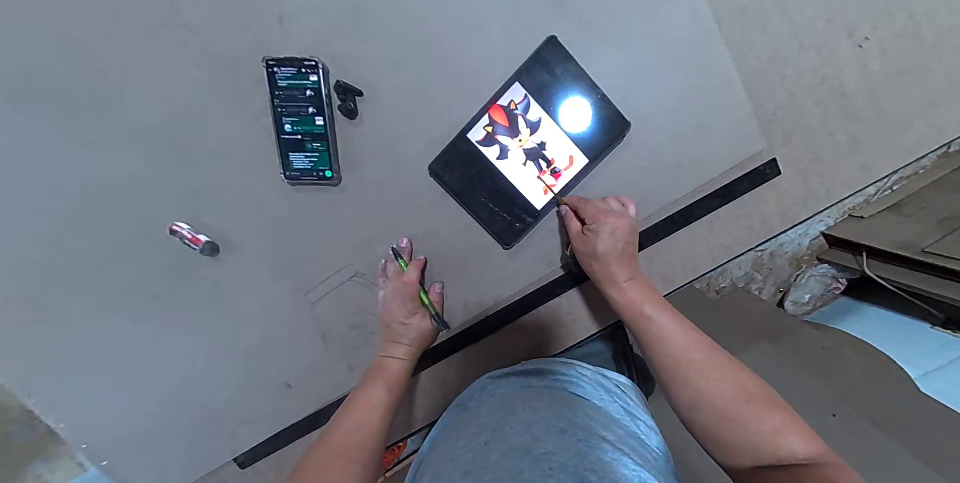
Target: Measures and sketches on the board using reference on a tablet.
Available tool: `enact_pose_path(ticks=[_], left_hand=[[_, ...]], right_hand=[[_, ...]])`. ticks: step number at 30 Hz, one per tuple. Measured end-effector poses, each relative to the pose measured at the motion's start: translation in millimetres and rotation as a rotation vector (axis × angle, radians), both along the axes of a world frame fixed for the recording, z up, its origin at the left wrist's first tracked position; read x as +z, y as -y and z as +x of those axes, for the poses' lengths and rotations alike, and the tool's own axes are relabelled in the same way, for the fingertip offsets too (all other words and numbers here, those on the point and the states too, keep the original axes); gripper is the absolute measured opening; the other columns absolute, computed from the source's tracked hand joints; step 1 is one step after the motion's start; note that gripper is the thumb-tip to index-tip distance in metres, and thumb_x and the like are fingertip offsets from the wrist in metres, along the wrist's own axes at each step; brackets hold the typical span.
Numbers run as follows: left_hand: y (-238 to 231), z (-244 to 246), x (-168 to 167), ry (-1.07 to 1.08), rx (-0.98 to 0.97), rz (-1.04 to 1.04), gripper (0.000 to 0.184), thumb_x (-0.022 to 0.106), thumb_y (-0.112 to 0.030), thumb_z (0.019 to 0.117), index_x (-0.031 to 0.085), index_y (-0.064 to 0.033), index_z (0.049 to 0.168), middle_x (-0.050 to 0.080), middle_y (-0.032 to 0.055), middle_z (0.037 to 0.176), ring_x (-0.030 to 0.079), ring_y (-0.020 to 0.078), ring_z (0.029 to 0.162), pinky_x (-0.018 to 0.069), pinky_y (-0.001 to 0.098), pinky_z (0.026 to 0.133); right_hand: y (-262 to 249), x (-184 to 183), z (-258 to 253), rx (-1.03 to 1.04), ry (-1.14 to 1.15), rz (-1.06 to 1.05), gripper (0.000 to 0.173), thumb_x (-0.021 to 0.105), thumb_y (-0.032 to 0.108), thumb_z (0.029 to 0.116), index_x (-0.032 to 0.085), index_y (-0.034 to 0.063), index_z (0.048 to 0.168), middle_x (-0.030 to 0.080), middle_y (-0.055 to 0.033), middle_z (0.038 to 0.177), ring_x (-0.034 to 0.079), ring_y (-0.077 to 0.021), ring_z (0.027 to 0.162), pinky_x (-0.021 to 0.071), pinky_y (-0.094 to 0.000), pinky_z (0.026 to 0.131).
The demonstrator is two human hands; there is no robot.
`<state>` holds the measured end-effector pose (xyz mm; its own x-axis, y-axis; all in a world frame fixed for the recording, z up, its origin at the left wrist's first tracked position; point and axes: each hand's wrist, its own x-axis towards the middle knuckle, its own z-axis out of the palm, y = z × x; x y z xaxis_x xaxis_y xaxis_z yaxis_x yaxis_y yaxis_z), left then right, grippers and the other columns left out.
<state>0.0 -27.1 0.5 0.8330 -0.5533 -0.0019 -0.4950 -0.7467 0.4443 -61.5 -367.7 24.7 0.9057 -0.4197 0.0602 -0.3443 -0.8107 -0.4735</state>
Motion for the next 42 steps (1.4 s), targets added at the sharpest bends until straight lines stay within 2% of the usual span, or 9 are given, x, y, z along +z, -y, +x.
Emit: enact_pose_path(ticks=[27,42], left_hand=[[0.0,-1.7,1.0,-0.006,0.015,0.011,0.054,0.046,-0.041,0.1041,0.049,-0.0053,0.145,0.032,0.0195,0.166,0.028,0.0369,0.155,0.0195,0.0577,0.126],[-1.1,-1.4,1.2,-0.020,0.021,0.024,0.053,0.045,-0.039,0.1042,0.050,-0.0044,0.144,0.031,0.0191,0.166,0.028,0.0366,0.155,0.0192,0.0587,0.126]], right_hand=[[-3.2,0.4,4.7,-0.006,-0.053,-0.097,0.028,0.054,0.032,0.1045,0.081,0.0230,0.110,0.078,0.0042,0.088,0.070,-0.0148,0.086,0.0414,-0.0464,0.107],[-3.1,-0.6,5.1,-0.008,-0.033,-0.104,0.027,0.056,0.031,0.1037,0.081,0.0227,0.109,0.077,0.0028,0.086,0.071,-0.0165,0.084,0.0424,-0.0469,0.107]])
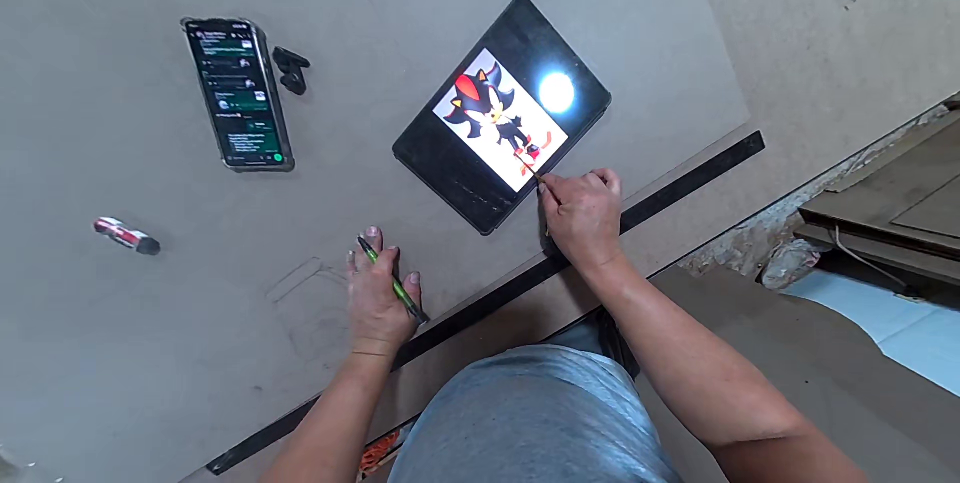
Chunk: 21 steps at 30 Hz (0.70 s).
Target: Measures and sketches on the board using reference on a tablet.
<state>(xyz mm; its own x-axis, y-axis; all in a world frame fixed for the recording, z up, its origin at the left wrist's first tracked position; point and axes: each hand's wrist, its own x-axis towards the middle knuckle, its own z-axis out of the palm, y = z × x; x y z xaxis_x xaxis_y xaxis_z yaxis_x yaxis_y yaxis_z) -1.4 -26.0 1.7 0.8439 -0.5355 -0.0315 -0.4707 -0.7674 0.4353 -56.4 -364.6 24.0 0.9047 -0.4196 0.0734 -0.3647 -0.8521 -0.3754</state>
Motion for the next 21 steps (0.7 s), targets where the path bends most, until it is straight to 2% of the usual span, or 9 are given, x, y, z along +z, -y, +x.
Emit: enact_pose_path(ticks=[3,8,11,15,21], left_hand=[[1.4,0.7,1.3,-0.017,0.001,0.000,0.054,0.044,-0.040,0.1038,0.051,-0.0017,0.141,0.032,0.0209,0.165,0.028,0.0368,0.155,0.0185,0.0574,0.126],[0.7,2.9,-0.7,-0.035,-0.015,-0.040,0.056,0.043,-0.044,0.1043,0.051,-0.0029,0.141,0.034,0.0243,0.163,0.029,0.0416,0.153,0.0189,0.0606,0.124],[0.8,3.7,0.1,-0.038,-0.013,-0.029,0.057,0.042,-0.045,0.1043,0.053,-0.0022,0.140,0.035,0.0235,0.163,0.031,0.0430,0.152,0.0214,0.0607,0.123],[1.8,4.3,2.6,-0.055,-0.008,-0.037,0.053,0.043,-0.043,0.1047,0.054,-0.0022,0.138,0.033,0.0213,0.165,0.029,0.0413,0.153,0.0201,0.0605,0.124],[0.3,4.0,0.1,-0.020,-0.024,-0.040,0.053,0.042,-0.041,0.1056,0.052,-0.0028,0.141,0.034,0.0217,0.164,0.031,0.0413,0.153,0.0197,0.0611,0.124]], right_hand=[[0.1,0.7,-0.5,0.004,0.004,-0.001,0.027,0.056,0.031,0.1040,0.081,0.0224,0.109,0.078,0.0036,0.088,0.071,-0.0155,0.084,0.0427,-0.0467,0.107],[0.2,0.4,0.3,0.012,0.006,-0.017,0.027,0.057,0.032,0.1043,0.081,0.0213,0.108,0.078,0.0030,0.087,0.072,-0.0151,0.084,0.0449,-0.0453,0.105],[0.4,-0.3,0.1,0.019,0.008,-0.032,0.027,0.057,0.031,0.1044,0.081,0.0215,0.109,0.078,0.0034,0.087,0.071,-0.0145,0.083,0.0450,-0.0448,0.103],[0.7,0.4,0.3,0.028,0.002,-0.036,0.027,0.057,0.031,0.1048,0.081,0.0217,0.110,0.078,0.0041,0.088,0.070,-0.0139,0.082,0.0445,-0.0438,0.103],[0.3,2.3,1.3,0.034,0.000,-0.033,0.027,0.057,0.031,0.1049,0.081,0.0210,0.109,0.078,0.0037,0.087,0.071,-0.0143,0.082,0.0449,-0.0434,0.103]])
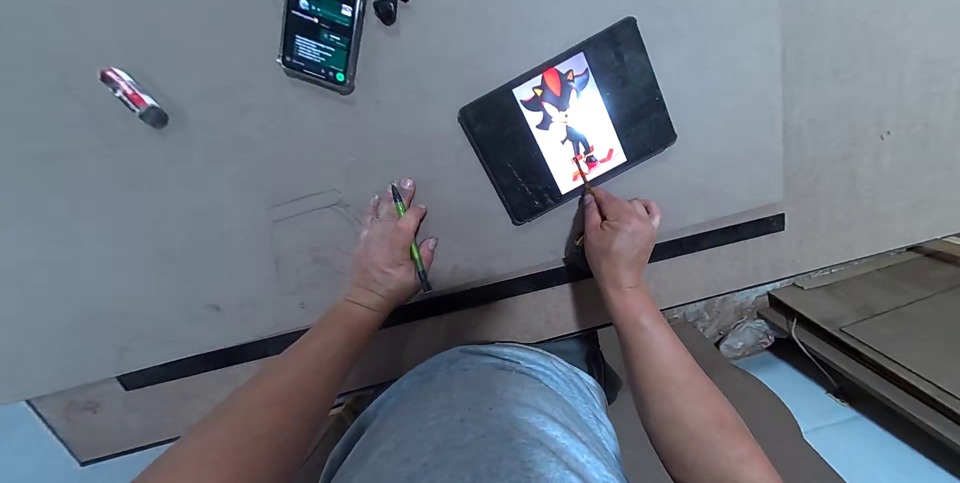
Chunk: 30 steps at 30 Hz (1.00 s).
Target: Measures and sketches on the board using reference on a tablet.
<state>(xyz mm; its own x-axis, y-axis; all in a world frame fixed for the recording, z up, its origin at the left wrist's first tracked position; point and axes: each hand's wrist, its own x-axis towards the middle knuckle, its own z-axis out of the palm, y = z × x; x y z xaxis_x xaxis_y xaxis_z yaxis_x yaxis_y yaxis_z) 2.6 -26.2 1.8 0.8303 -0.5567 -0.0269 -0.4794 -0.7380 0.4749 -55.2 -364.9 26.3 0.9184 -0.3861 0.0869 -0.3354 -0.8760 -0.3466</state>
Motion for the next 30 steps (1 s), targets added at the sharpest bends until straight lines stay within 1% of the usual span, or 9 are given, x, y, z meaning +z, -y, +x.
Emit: enact_pose_path(ticks=[5,8,13,18,22,26,30], left_hand=[[0.6,-0.3,1.0,-0.005,0.007,-0.020,0.052,0.044,-0.040,0.1050,0.053,-0.0028,0.140,0.035,0.0212,0.164,0.032,0.0413,0.152,0.0211,0.0616,0.124],[1.6,0.3,1.5,0.002,0.008,-0.012,0.052,0.043,-0.042,0.1049,0.054,-0.0030,0.138,0.036,0.0213,0.163,0.032,0.0414,0.152,0.0214,0.0616,0.123],[-0.1,-1.1,-1.1,0.020,0.005,-0.009,0.053,0.043,-0.041,0.1055,0.052,-0.0039,0.142,0.035,0.0200,0.164,0.031,0.0398,0.153,0.0216,0.0609,0.124],[-1.1,-1.5,-2.9,0.017,0.002,-0.015,0.053,0.042,-0.042,0.1061,0.052,-0.0047,0.143,0.033,0.0190,0.165,0.030,0.0387,0.153,0.0197,0.0605,0.125],[-0.6,-0.3,-0.9,0.017,-0.005,-0.013,0.053,0.043,-0.041,0.1056,0.051,-0.0041,0.143,0.033,0.0202,0.165,0.031,0.0390,0.153,0.0201,0.0599,0.124],[-1.0,-0.4,-1.5,0.014,-0.008,-0.020,0.054,0.043,-0.041,0.1055,0.052,-0.0028,0.142,0.034,0.0213,0.164,0.030,0.0393,0.154,0.0191,0.0596,0.125],[-0.8,0.0,-0.7,0.015,-0.012,-0.002,0.054,0.042,-0.042,0.1057,0.052,-0.0027,0.142,0.033,0.0211,0.165,0.029,0.0393,0.154,0.0200,0.0591,0.125]], right_hand=[[-0.1,1.7,-0.5,-0.006,-0.010,0.012,0.027,0.057,0.030,0.1046,0.081,0.0198,0.111,0.078,0.0027,0.088,0.071,-0.0153,0.083,0.0449,-0.0444,0.104],[0.1,1.3,-0.7,-0.008,-0.009,0.014,0.027,0.057,0.031,0.1046,0.081,0.0202,0.111,0.078,0.0032,0.088,0.071,-0.0143,0.082,0.0451,-0.0441,0.104],[-0.1,2.2,-0.7,-0.008,-0.007,0.017,0.027,0.056,0.031,0.1048,0.081,0.0196,0.110,0.078,0.0024,0.087,0.071,-0.0148,0.083,0.0450,-0.0436,0.104],[0.5,1.7,-1.2,-0.037,-0.019,0.069,0.027,0.057,0.031,0.1050,0.081,0.0202,0.111,0.078,0.0028,0.089,0.071,-0.0140,0.085,0.0451,-0.0424,0.104],[-0.5,1.6,-0.6,-0.064,-0.026,0.088,0.027,0.057,0.031,0.1048,0.081,0.0210,0.110,0.078,0.0043,0.089,0.070,-0.0118,0.085,0.0449,-0.0410,0.103],[-0.7,3.2,-0.1,-0.081,-0.030,0.096,0.027,0.057,0.032,0.1047,0.081,0.0211,0.110,0.078,0.0044,0.088,0.069,-0.0121,0.084,0.0441,-0.0411,0.103],[-0.7,3.0,0.6,-0.103,-0.048,0.096,0.028,0.056,0.033,0.1051,0.081,0.0215,0.111,0.079,0.0042,0.091,0.071,-0.0116,0.088,0.0436,-0.0408,0.104]])
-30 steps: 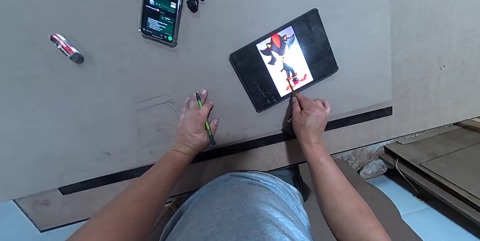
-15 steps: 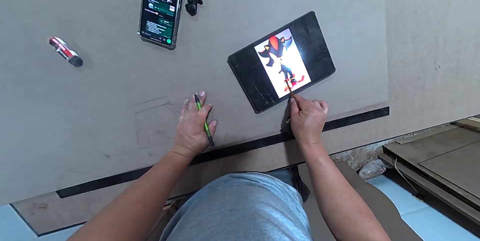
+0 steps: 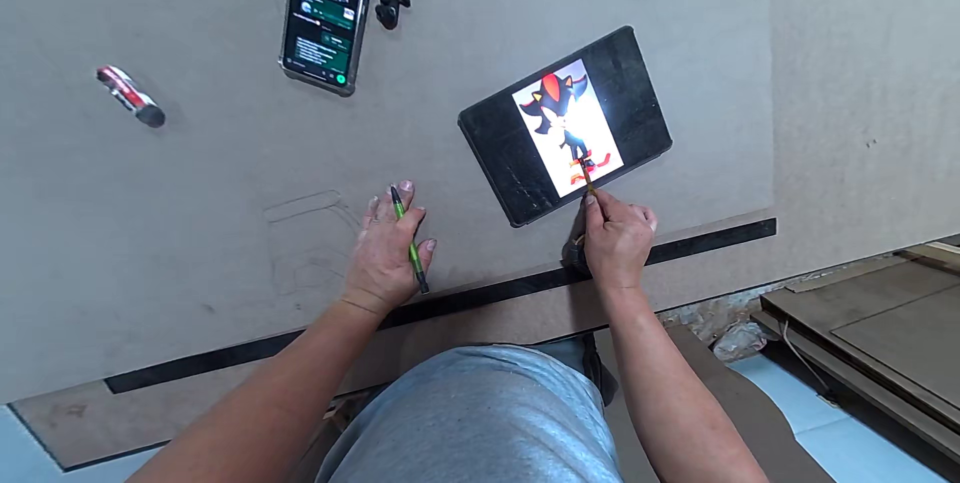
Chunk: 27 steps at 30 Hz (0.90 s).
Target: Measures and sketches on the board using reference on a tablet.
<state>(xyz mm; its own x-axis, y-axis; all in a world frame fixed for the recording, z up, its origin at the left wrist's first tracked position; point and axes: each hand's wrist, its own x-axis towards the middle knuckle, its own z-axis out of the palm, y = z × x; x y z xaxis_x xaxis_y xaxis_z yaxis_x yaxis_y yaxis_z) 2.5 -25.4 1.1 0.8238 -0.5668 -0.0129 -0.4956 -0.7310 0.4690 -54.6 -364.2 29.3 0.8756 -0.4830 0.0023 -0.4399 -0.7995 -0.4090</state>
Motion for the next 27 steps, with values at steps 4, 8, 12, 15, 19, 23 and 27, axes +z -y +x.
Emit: enact_pose_path(ticks=[4,8,12,15,19,23,27], left_hand=[[0.5,-0.2,0.4,0.010,0.002,-0.016,0.053,0.043,-0.041,0.1055,0.052,-0.0030,0.142,0.034,0.0212,0.164,0.031,0.0398,0.153,0.0208,0.0600,0.124],[-0.5,-1.0,-1.2,0.024,0.006,-0.030,0.053,0.044,-0.041,0.1060,0.052,-0.0037,0.143,0.035,0.0204,0.164,0.032,0.0397,0.153,0.0216,0.0599,0.124],[-0.6,-1.6,-2.1,0.023,0.014,-0.035,0.053,0.044,-0.041,0.1060,0.052,-0.0041,0.143,0.035,0.0193,0.165,0.032,0.0380,0.153,0.0213,0.0594,0.125],[0.1,-1.3,-0.1,0.017,0.016,-0.031,0.053,0.044,-0.040,0.1057,0.052,-0.0036,0.142,0.035,0.0195,0.164,0.032,0.0380,0.153,0.0211,0.0585,0.125],[-1.1,-0.6,-1.3,0.034,0.009,-0.049,0.052,0.045,-0.039,0.1056,0.053,-0.0035,0.142,0.036,0.0202,0.164,0.032,0.0385,0.153,0.0217,0.0586,0.125],[3.1,-1.8,0.7,0.010,0.021,-0.014,0.052,0.043,-0.041,0.1054,0.053,-0.0037,0.141,0.036,0.0210,0.164,0.031,0.0415,0.152,0.0227,0.0603,0.123],[9.0,-2.5,16.8,-0.099,0.097,-0.008,0.049,0.051,-0.034,0.1031,0.058,-0.0049,0.141,0.034,0.0167,0.166,0.027,0.0420,0.154,0.0225,0.0600,0.124]], right_hand=[[0.3,0.5,0.2,-0.004,0.000,-0.003,0.028,0.056,0.033,0.1054,0.081,0.0208,0.112,0.079,0.0039,0.090,0.070,-0.0124,0.087,0.0435,-0.0417,0.103],[0.5,0.6,0.0,0.005,0.008,-0.009,0.029,0.056,0.033,0.1051,0.081,0.0191,0.111,0.079,0.0022,0.090,0.071,-0.0139,0.087,0.0450,-0.0427,0.102],[0.5,0.9,0.2,0.003,0.009,-0.012,0.028,0.057,0.032,0.1047,0.081,0.0196,0.111,0.078,0.0026,0.090,0.070,-0.0138,0.086,0.0444,-0.0429,0.103],[0.2,0.5,0.1,0.001,0.009,-0.013,0.028,0.056,0.033,0.1049,0.081,0.0198,0.111,0.078,0.0029,0.089,0.070,-0.0137,0.086,0.0444,-0.0424,0.103],[-0.8,0.2,0.7,-0.004,0.011,0.001,0.028,0.057,0.033,0.1049,0.081,0.0195,0.111,0.078,0.0031,0.090,0.070,-0.0136,0.086,0.0438,-0.0425,0.103],[3.0,0.7,-1.4,0.013,0.016,0.005,0.029,0.056,0.034,0.1050,0.081,0.0205,0.113,0.079,0.0030,0.093,0.071,-0.0136,0.088,0.0440,-0.0428,0.103],[-12.2,30.0,-16.7,0.177,-0.040,0.285,0.030,0.057,0.037,0.1058,0.078,0.0194,0.118,0.078,-0.0006,0.101,0.073,-0.0152,0.094,0.0566,-0.0435,0.092]])
